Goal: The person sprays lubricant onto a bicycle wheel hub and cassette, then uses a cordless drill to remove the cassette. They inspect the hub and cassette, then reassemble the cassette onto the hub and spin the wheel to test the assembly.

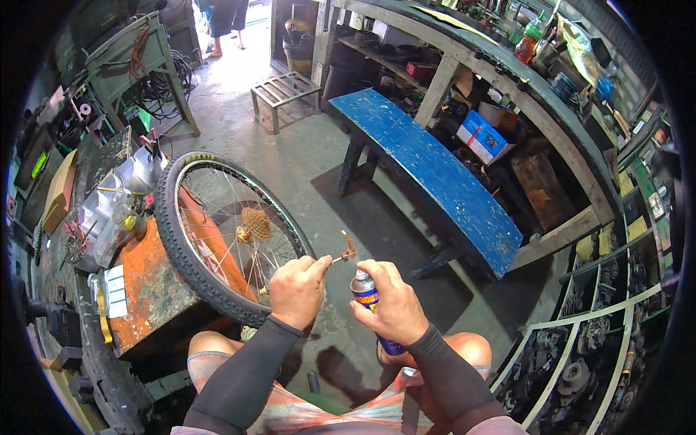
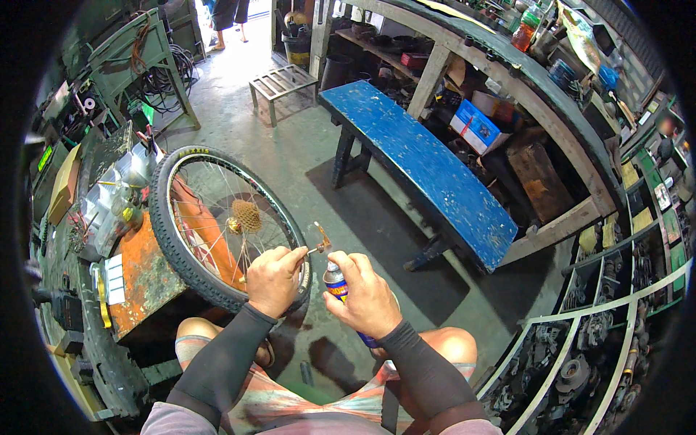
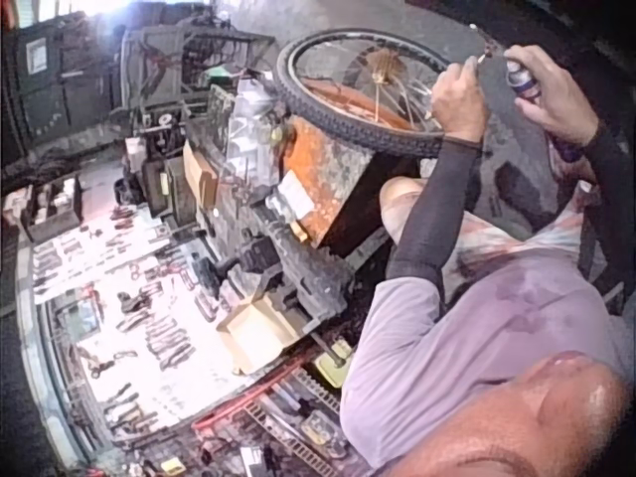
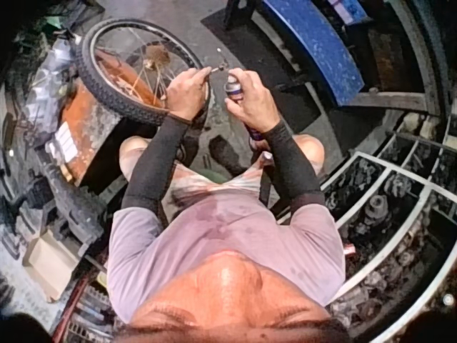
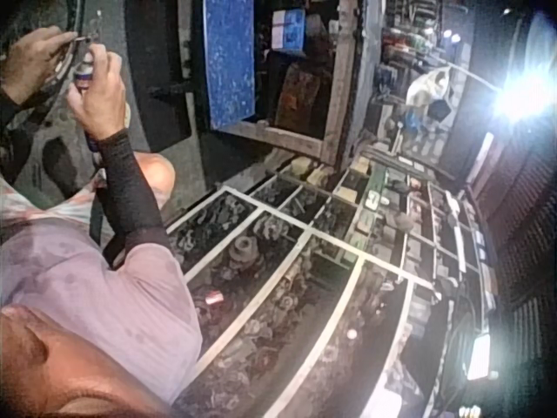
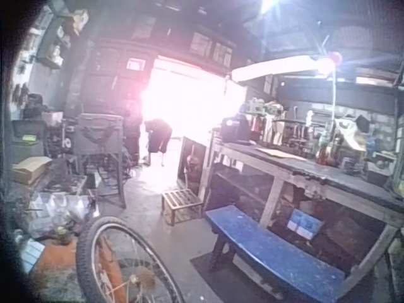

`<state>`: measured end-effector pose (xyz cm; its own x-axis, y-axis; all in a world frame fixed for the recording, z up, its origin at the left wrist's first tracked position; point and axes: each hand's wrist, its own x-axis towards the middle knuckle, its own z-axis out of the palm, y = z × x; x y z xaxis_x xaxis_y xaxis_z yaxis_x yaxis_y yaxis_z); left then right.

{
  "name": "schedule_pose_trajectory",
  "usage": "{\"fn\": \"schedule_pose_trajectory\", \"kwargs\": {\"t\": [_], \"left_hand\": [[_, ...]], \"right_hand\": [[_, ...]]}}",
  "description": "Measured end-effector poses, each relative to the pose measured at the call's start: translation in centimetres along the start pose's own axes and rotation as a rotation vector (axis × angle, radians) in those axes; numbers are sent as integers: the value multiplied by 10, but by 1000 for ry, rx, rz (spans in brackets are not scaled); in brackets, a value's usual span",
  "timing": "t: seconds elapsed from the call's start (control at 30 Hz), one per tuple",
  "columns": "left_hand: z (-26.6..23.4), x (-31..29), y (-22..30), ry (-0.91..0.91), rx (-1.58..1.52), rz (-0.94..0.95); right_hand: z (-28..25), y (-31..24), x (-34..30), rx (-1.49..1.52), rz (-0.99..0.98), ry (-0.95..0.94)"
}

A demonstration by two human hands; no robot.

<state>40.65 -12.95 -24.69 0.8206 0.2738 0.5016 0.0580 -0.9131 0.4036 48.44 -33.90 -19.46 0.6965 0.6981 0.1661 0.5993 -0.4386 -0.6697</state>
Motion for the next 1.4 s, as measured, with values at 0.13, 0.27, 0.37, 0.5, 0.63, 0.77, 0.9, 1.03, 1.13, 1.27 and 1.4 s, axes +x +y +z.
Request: {"fn": "schedule_pose_trajectory", "kwargs": {"t": [0.13, 0.27, 0.37, 0.5, 0.63, 0.77, 0.9, 1.03, 1.13, 1.27, 1.4], "left_hand": [[-1, 2, 2, -49, -121, -111], [-4, 1, -5, -91, -312, -278], [-3, 4, -1, -122, -368, -366], [0, 8, -12, -43, -352, -283], [-1, 6, -5, -30, -500, -239], [-1, 3, -13, -56, -661, -248], [-3, 3, -8, -29, -644, -197], [2, 0, -12, -43, -603, -198], [0, 1, -6, -61, -584, -155], [3, 0, -5, -61, -592, -121], [4, 0, -5, -77, -607, -138]], "right_hand": [[-15, 6, 6, -25, -118, 216], [-49, 14, 8, 694, 56, 692], [-28, 32, -14, 432, 4, 382], [-21, 22, -9, 576, 70, 473], [-38, 26, -4, 54, -176, 175], [-20, -3, -9, 180, -121, 77], [-27, -8, -8, 169, -125, 72], [-26, -15, -9, 146, -150, 77], [-27, -13, -11, 133, -155, 77], [-28, -12, -13, 125, -147, 56], [-34, -8, -13, 157, -173, 82]]}}
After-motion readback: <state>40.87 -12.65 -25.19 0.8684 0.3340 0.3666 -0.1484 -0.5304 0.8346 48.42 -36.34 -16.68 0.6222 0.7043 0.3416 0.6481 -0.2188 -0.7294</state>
